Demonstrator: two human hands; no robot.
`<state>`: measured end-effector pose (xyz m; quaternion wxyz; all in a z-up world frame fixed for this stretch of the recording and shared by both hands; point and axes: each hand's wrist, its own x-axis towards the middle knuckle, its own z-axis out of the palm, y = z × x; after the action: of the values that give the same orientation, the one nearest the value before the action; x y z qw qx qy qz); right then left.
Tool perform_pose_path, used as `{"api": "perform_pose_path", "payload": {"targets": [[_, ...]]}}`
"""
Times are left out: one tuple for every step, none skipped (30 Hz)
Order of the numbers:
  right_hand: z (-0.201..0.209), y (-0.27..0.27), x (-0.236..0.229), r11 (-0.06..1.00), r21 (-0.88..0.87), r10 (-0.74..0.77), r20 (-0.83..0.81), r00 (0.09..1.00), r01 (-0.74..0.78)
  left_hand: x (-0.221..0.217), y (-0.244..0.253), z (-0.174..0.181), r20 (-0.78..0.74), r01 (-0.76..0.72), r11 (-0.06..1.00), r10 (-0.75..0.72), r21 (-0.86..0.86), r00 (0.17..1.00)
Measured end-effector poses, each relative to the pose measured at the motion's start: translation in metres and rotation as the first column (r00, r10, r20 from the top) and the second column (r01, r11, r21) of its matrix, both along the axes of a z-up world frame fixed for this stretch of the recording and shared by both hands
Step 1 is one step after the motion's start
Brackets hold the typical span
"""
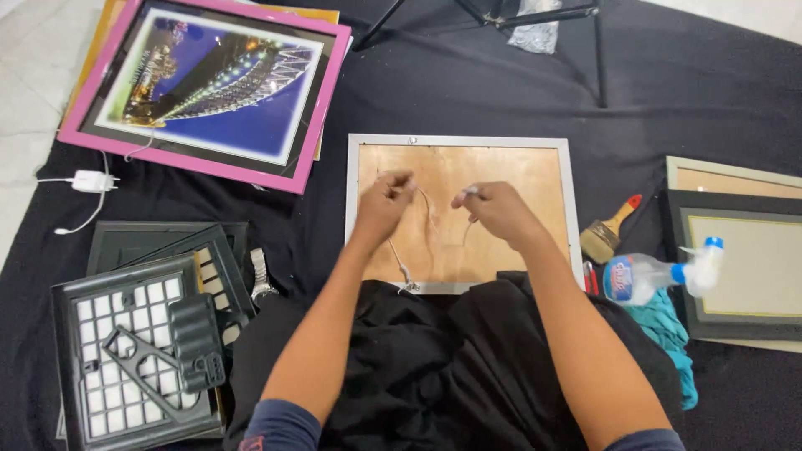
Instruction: Attaching hanging wires to the back of picture frames and cleaning the frame backings with a brush.
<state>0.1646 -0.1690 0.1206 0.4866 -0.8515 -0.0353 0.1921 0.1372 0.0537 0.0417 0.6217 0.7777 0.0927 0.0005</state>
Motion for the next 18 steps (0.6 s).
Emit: {"api": "perform_pose_path", "payload": {"targets": [[-0.018, 0.002, 0.009, 1.0, -0.005, 0.001, -0.013, 1.0, -0.001, 0.0, -0.005, -0.009, -0.013, -0.001, 1.0, 0.001, -0.005, 1.0], [-0.036, 0.003, 0.018, 0.992, -0.116, 0.038, -0.019, 0.999, -0.04, 0.0, -0.011, -0.017, -0.051, 0.073, 0.997, -0.074, -0.009, 0.996], [-0.055, 0.006, 0.027, 0.972, -0.221, 0.079, -0.027, 0.996, -0.083, 0.0, -0.015, -0.025, -0.087, 0.144, 0.99, -0.144, -0.012, 0.986], [-0.071, 0.008, 0.029, 0.971, -0.221, 0.083, -0.039, 0.996, -0.089, 0.0, -0.018, -0.025, -0.098, 0.14, 0.99, -0.141, -0.015, 0.985], [-0.086, 0.01, 0.031, 0.949, -0.292, 0.113, -0.028, 0.993, -0.116, 0.002, -0.022, -0.025, -0.138, 0.155, 0.982, -0.169, -0.108, 0.976], [-0.101, 0.011, 0.033, 0.922, -0.361, 0.144, -0.02, 0.989, -0.141, 0.003, -0.026, -0.024, -0.175, 0.164, 0.966, -0.2, -0.201, 0.964], [-0.098, 0.016, 0.031, 0.921, -0.363, 0.144, -0.029, 0.989, -0.144, 0.007, -0.024, -0.027, -0.183, 0.162, 0.965, -0.2, -0.205, 0.963], [-0.096, 0.021, 0.029, 0.917, -0.362, 0.162, -0.047, 0.986, -0.168, 0.011, -0.023, -0.031, -0.182, 0.149, 0.966, -0.189, -0.212, 0.965], [-0.092, 0.024, 0.026, 0.912, -0.362, 0.179, -0.065, 0.982, -0.191, 0.015, -0.024, -0.034, -0.181, 0.137, 0.966, -0.178, -0.221, 0.967], [-0.084, 0.026, 0.025, 0.91, -0.366, 0.178, -0.075, 0.981, -0.193, 0.017, -0.02, -0.04, -0.189, 0.136, 0.964, -0.18, -0.228, 0.965], [-0.074, 0.029, 0.025, 0.946, -0.28, 0.131, -0.128, 0.983, -0.162, 0.021, -0.016, -0.045, -0.202, 0.134, 0.97, -0.175, -0.201, 0.964], [-0.064, 0.031, 0.025, 0.973, -0.193, 0.087, -0.184, 0.979, -0.123, 0.024, -0.011, -0.049, -0.214, 0.133, 0.976, -0.17, -0.174, 0.962], [-0.061, 0.032, 0.027, 0.973, -0.194, 0.087, -0.187, 0.978, -0.124, 0.025, -0.006, -0.038, -0.217, 0.132, 0.976, -0.169, -0.176, 0.961], [-0.057, 0.033, 0.027, 0.983, -0.157, 0.063, -0.206, 0.977, -0.097, 0.024, 0.0, -0.025, -0.222, 0.157, 0.965, -0.203, -0.209, 0.954], [-0.054, 0.035, 0.028, 0.991, -0.118, 0.042, -0.222, 0.974, -0.07, 0.024, 0.007, -0.013, -0.223, 0.181, 0.954, -0.235, -0.24, 0.946], [-0.059, 0.035, 0.029, 0.991, -0.117, 0.045, -0.223, 0.974, -0.073, 0.025, 0.007, -0.018, -0.224, 0.178, 0.955, -0.232, -0.239, 0.947], [-0.064, 0.035, 0.029, 0.997, -0.07, 0.025, -0.244, 0.969, -0.043, 0.025, 0.008, -0.023, -0.224, 0.195, 0.942, -0.26, -0.275, 0.939], [-0.069, 0.035, 0.029, 1.0, -0.025, 0.005, -0.267, 0.964, -0.012, 0.025, 0.009, -0.028, -0.224, 0.211, 0.927, -0.287, -0.31, 0.931]]}}
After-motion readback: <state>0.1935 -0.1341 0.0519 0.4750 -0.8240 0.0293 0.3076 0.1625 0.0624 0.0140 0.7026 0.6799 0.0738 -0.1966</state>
